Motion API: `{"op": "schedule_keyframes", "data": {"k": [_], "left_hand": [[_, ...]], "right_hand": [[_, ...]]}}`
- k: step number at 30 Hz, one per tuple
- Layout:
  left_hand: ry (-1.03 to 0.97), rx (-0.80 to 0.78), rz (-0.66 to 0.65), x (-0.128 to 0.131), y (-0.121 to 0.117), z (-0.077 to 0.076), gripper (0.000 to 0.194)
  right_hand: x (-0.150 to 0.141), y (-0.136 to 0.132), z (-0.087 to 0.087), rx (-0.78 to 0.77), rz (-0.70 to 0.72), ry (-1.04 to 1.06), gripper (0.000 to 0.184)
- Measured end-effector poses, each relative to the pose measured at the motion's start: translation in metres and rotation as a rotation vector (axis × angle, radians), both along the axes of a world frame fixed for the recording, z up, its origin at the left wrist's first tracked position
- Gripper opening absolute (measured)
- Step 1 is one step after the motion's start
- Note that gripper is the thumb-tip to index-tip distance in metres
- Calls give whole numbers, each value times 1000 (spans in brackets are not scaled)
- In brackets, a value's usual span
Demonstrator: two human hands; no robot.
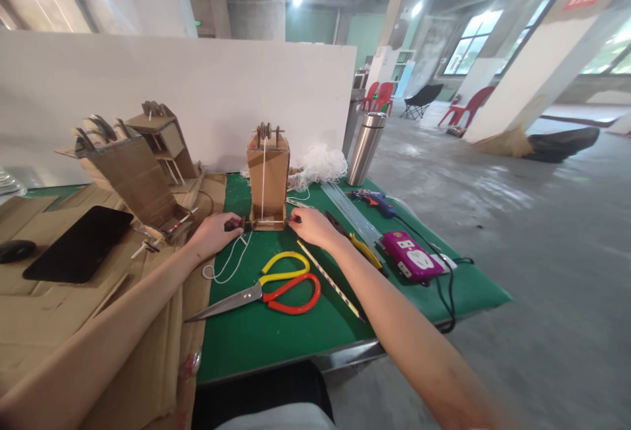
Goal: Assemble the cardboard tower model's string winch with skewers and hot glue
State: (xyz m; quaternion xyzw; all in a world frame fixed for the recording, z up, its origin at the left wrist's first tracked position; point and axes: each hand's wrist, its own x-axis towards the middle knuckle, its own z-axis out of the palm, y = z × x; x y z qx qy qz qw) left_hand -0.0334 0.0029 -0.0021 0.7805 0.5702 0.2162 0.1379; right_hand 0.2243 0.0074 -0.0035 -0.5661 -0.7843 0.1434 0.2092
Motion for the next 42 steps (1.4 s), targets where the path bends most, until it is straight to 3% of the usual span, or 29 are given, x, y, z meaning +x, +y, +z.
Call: {"op": "schedule_keyframes", "data": {"k": [42], "left_hand": [[-92,-29,-2,0,2,-3,17]], "right_hand": [[0,1,0,13,17,-62,17]]}}
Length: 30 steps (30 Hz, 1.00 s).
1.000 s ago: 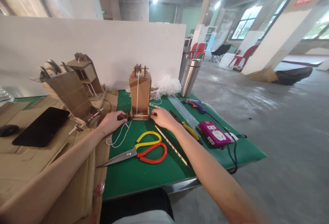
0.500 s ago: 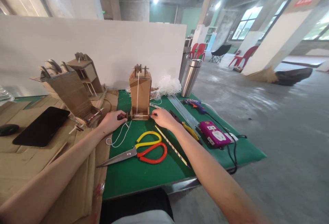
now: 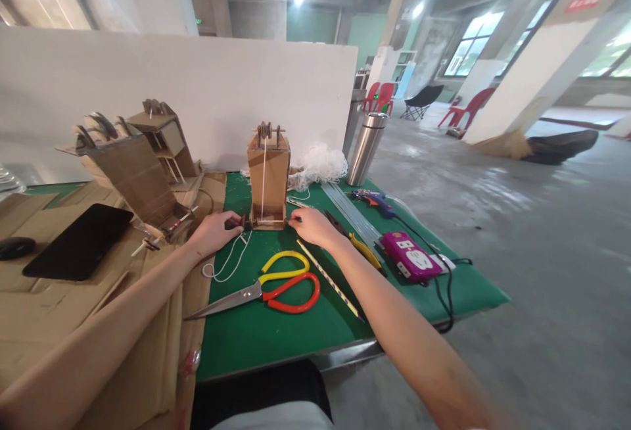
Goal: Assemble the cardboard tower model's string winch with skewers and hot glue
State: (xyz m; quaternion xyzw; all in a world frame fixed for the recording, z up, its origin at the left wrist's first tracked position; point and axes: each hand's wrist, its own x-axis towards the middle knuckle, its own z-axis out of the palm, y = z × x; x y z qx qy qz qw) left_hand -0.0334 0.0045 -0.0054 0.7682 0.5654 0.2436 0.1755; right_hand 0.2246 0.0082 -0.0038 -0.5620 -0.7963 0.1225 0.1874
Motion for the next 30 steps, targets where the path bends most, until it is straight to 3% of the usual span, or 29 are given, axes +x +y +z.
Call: {"op": "schedule_keyframes", "data": {"k": [30], "left_hand": [[-44,-28,8,1,-2,-1,18]], "right_hand": [[-2,-2,2,-15,-47,22,11]]}}
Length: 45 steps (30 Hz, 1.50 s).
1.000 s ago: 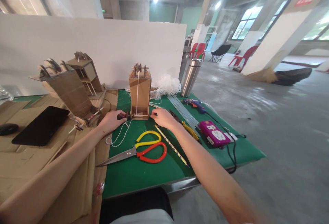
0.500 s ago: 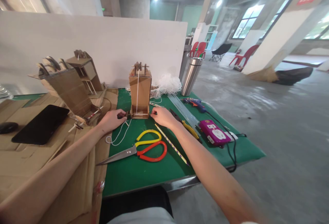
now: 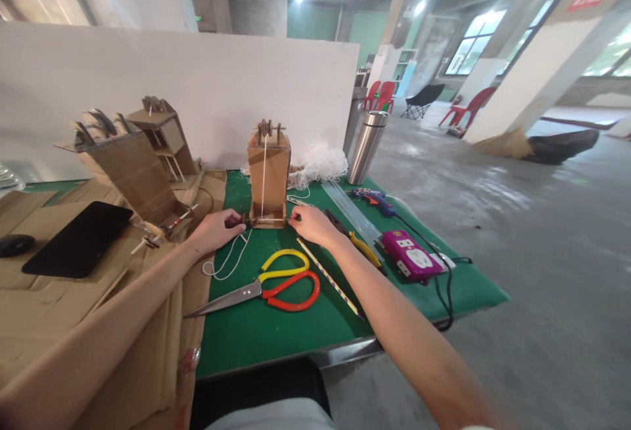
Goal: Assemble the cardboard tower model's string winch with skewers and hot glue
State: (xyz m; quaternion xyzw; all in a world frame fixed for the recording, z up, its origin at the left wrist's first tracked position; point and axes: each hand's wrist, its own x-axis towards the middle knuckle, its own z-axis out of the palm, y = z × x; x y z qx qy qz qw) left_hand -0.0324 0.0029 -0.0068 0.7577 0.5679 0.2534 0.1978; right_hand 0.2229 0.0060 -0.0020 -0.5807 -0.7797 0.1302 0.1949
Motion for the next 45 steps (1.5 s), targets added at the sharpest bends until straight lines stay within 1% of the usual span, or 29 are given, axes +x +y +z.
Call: {"op": "schedule_keyframes", "data": {"k": [14,38,45], "left_hand": [[1,-4,-19,-1,0,-2,18],[17,-11,-12,-2,2,-2,19],[26,-21,7,-1,1,0,17]], "right_hand": [[0,-1,1,0,-7,8,10],[2,3,-7,14,5,39,11],[0,0,-3,11,1,25,11]]}}
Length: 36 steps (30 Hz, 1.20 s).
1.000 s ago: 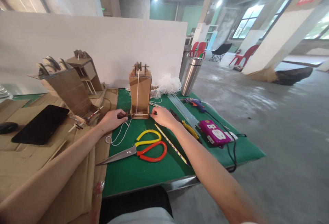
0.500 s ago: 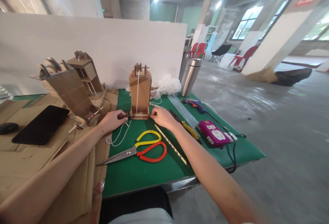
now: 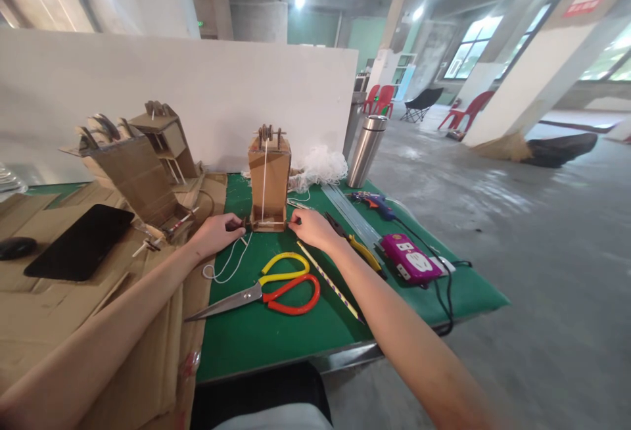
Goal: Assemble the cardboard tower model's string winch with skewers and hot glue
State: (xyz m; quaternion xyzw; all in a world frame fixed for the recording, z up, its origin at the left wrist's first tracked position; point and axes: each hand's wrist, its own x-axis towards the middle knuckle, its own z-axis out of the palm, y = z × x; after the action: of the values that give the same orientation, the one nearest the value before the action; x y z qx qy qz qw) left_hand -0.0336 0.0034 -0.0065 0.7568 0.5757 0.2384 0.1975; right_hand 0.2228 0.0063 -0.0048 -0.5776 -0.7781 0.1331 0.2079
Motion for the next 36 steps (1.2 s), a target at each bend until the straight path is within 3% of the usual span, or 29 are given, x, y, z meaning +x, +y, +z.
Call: {"op": "schedule_keyframes", "data": {"k": [9,13,16,19,23,26,29,32,36], "left_hand": [[1,11,-9,-1,0,-2,18],[1,5,-5,-1,-1,-2,18],[0,-2,-2,0,-4,1,17],[-3,-15,6,0,-8,5,18],[10,11,17,0,-11,8,21],[10,80,29,-1,-11,7,15],[-44,181,48,-1,-10,9,9],[-155,260,43,1,-11,16,8],[-504,160,-153,15,-21,37,23]], "right_hand": [[3,1,-1,-37,13,94,13],[12,3,12,28,-69,253,22],[17,9,42,187,-153,307,18],[17,22,82,358,-163,408,15],[9,30,136,443,-37,586,10],[-2,16,159,408,110,730,11],[-12,-12,159,326,276,859,17],[-25,-41,143,141,397,913,18],[-50,-61,118,-170,469,972,19]]}}
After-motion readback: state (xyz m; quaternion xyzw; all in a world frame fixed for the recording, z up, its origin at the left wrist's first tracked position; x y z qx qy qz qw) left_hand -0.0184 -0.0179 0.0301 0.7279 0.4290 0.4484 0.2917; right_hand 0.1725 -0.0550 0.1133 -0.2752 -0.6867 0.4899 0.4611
